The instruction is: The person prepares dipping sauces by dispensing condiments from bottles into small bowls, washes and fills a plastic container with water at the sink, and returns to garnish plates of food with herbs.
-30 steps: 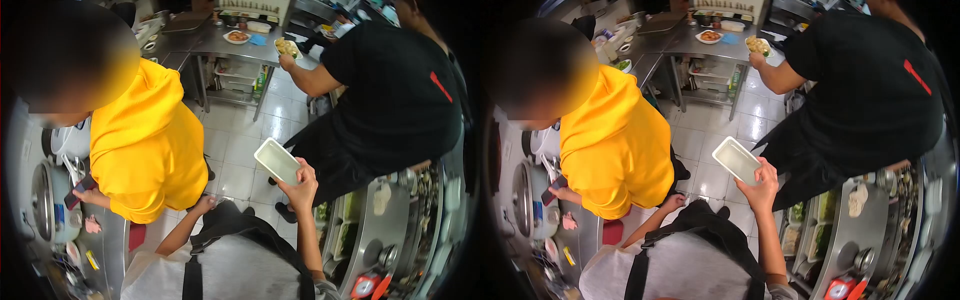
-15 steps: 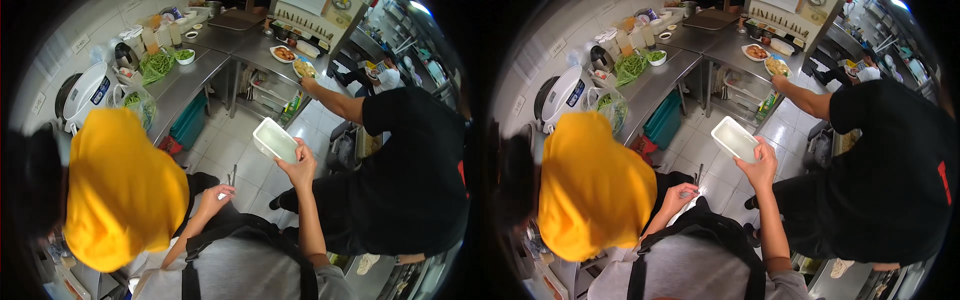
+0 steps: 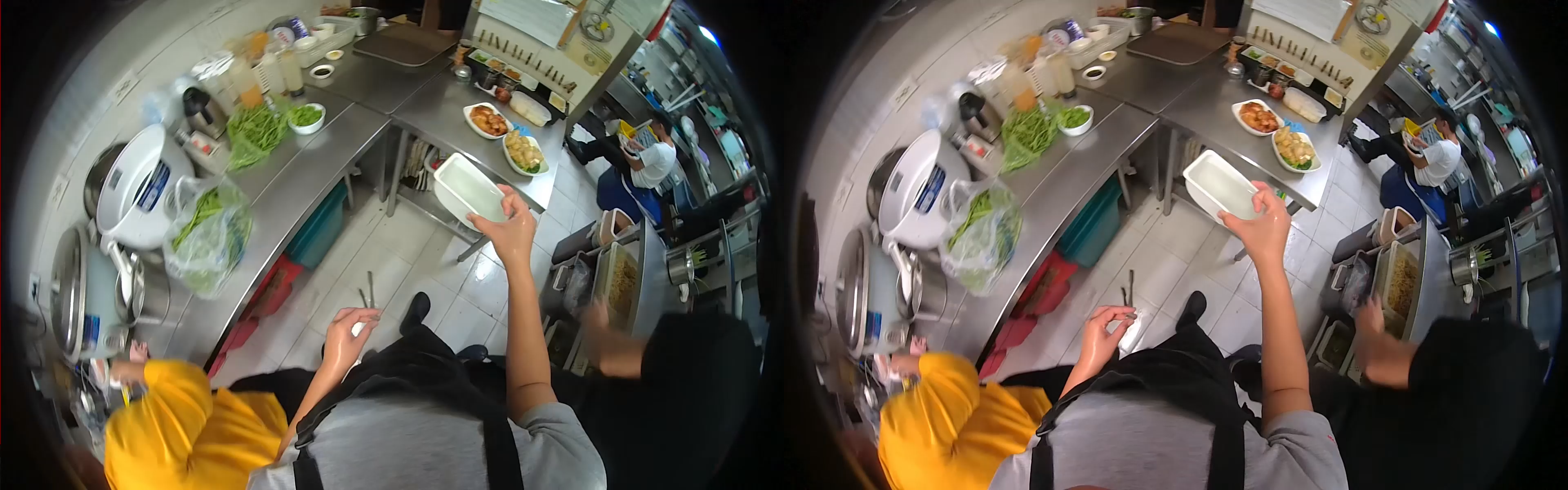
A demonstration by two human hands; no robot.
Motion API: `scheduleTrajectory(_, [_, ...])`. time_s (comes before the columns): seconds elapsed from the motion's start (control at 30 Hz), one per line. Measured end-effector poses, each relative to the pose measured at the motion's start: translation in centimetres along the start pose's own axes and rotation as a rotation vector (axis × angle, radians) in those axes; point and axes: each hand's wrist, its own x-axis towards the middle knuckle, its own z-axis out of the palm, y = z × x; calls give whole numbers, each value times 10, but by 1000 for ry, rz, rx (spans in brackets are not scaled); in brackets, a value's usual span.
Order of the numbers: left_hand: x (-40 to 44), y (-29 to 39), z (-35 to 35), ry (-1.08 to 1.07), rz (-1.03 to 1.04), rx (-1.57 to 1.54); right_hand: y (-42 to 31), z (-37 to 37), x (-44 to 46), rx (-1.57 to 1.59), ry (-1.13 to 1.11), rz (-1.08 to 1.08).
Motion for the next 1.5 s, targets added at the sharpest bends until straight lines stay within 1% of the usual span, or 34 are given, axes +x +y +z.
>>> scheduleTrajectory(0.1, [52,-3,19,-15,6,26,32,9,50,5,1,-18])
scheduleTrajectory(0.13, [72,-8,28,3,100,78,41,11,68,5,2,-27])
scheduleTrajectory(0.23, [130,-4,51,-8,84,50,62,13,117,-42,-11,-41])
scheduleTrajectory(0.3, [174,8,62,5,156,112,79,13,157,-74,-19,-68])
scheduleTrajectory(0.33, [193,11,66,16,184,134,92,15,176,-8,-24,-108])
scheduleTrajectory(0.43, [241,18,72,46,191,186,109,20,223,-124,25,-111])
scheduleTrajectory(0.53, [291,26,71,74,204,210,119,28,262,-111,-13,-81])
scheduleTrajectory(0.63, [341,15,60,45,268,268,152,56,293,48,-4,-97])
scheduleTrajectory(0.7, [374,12,54,9,295,315,151,70,308,7,-24,-48])
scheduleTrajectory(0.8, [430,-2,48,-10,431,313,136,100,327,-11,-49,8])
scheduleTrajectory(0.87, [464,-6,44,-52,416,395,136,118,339,-10,-67,67])
scheduleTrajectory(0.9, [482,-9,40,-81,420,439,138,131,345,-11,-71,51])
scheduleTrajectory(0.93, [498,-18,41,-23,487,363,140,142,351,-16,-68,38])
scheduleTrajectory(1.0, [527,-39,40,-68,476,460,145,161,355,14,-74,22])
scheduleTrajectory(1.07, [549,-54,36,-140,446,564,150,184,358,88,-81,7])
scheduleTrajectory(1.13, [564,-73,42,-125,394,651,169,210,363,216,-93,11])
scheduleTrajectory(1.17, [571,-84,46,-116,367,695,179,217,365,213,-96,-2])
scheduleTrajectory(1.23, [578,-93,46,-22,397,668,177,236,363,209,-110,-25])
scheduleTrajectory(1.27, [576,-96,46,23,405,654,176,247,363,284,-83,-24])
scheduleTrajectory(1.37, [572,-97,35,-5,328,587,185,268,362,146,-88,9])
scheduleTrajectory(1.47, [572,-100,27,62,340,395,191,282,360,178,-58,48])
scheduleTrajectory(1.5, [573,-93,23,75,322,420,190,283,363,145,-61,46])
